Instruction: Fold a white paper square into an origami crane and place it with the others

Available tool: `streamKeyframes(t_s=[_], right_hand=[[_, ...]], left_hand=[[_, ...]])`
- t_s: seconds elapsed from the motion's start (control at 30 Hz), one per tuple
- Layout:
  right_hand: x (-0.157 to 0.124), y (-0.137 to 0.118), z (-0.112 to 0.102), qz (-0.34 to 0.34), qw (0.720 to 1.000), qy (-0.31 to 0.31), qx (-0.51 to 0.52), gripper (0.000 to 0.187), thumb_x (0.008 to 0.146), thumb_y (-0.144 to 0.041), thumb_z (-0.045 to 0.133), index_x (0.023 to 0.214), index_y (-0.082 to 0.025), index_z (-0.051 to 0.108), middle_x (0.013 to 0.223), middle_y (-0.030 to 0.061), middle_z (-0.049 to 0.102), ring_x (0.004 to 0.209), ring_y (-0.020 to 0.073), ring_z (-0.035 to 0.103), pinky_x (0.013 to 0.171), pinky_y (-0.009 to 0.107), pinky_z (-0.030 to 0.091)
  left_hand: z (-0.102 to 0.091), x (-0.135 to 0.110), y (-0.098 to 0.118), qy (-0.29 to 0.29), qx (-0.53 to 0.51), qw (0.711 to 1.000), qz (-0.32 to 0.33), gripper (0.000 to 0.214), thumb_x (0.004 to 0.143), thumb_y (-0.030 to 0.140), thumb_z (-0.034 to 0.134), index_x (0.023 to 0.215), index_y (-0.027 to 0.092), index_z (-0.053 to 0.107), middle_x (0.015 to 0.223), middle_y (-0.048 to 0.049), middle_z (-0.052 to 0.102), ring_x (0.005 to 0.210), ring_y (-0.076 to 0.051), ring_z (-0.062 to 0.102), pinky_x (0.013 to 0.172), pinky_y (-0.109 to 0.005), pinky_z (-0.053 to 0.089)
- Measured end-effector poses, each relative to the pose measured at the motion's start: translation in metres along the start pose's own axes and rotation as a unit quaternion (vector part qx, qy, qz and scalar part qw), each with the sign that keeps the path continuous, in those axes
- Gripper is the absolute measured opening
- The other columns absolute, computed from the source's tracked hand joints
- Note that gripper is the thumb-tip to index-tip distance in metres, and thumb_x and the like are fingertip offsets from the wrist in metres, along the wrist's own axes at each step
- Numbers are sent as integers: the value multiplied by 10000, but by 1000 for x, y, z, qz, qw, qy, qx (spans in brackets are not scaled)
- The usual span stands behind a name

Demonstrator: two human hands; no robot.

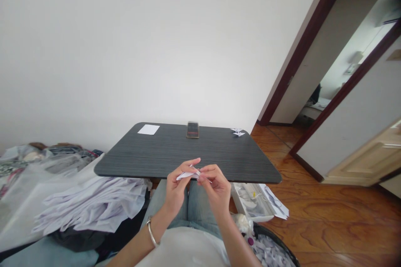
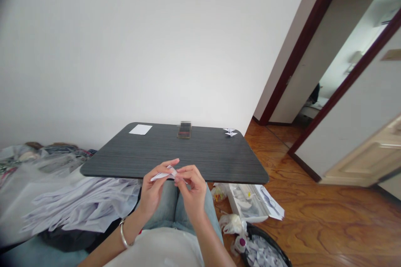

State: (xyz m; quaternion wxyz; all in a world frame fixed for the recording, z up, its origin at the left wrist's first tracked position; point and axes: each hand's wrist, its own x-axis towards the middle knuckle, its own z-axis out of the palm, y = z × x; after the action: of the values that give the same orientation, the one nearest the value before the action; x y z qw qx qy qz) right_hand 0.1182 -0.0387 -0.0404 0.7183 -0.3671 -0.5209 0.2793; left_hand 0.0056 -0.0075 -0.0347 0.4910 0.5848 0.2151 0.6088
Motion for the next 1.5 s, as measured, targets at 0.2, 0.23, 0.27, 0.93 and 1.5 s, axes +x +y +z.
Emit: streamKeyframes(t_s=[0.2,0.23,0.27,0.93,1.5], right_hand=[[0,-3,-1,-8,1000,-1,18,85,801,-203,589,746,-227,649,851,53,575,740,178,582,550,280,513],[0,-3,-1,-14,1000,1,13,92,803,-198,587,741,-226,648,848,54,577,762,183,586,569,286,515],[0,-3,-1,-23,1000,4,9,95,802,-191,587,738,-226,649,844,53,579,784,188,587,593,294,515],[-4,2,1,-113,990,53,-63,187,809,-97,560,768,-240,672,824,32,571,706,147,563,518,255,543],[-1,-1,0,-4,1000,15,1,30,794,-208,612,768,-214,624,860,34,581,769,163,563,605,262,489]], left_hand=[[-4,1,5,-58,37,997,34,129,819,240,562,768,179,664,1194,-111,583,1105,-257,538,917,-391,419],[-4,1,7,-70,52,995,40,111,809,249,579,780,178,659,1207,-116,569,1117,-260,527,923,-395,418],[-4,2,9,-79,65,994,45,102,795,262,600,785,175,653,1216,-122,557,1128,-266,516,929,-403,418],[-2,3,13,0,67,997,-23,224,793,218,609,1016,195,623,1125,-75,616,1090,-215,541,913,-308,422],[-5,2,16,-33,77,996,-5,142,793,196,602,931,183,627,1120,-82,620,1088,-205,546,920,-312,423]])
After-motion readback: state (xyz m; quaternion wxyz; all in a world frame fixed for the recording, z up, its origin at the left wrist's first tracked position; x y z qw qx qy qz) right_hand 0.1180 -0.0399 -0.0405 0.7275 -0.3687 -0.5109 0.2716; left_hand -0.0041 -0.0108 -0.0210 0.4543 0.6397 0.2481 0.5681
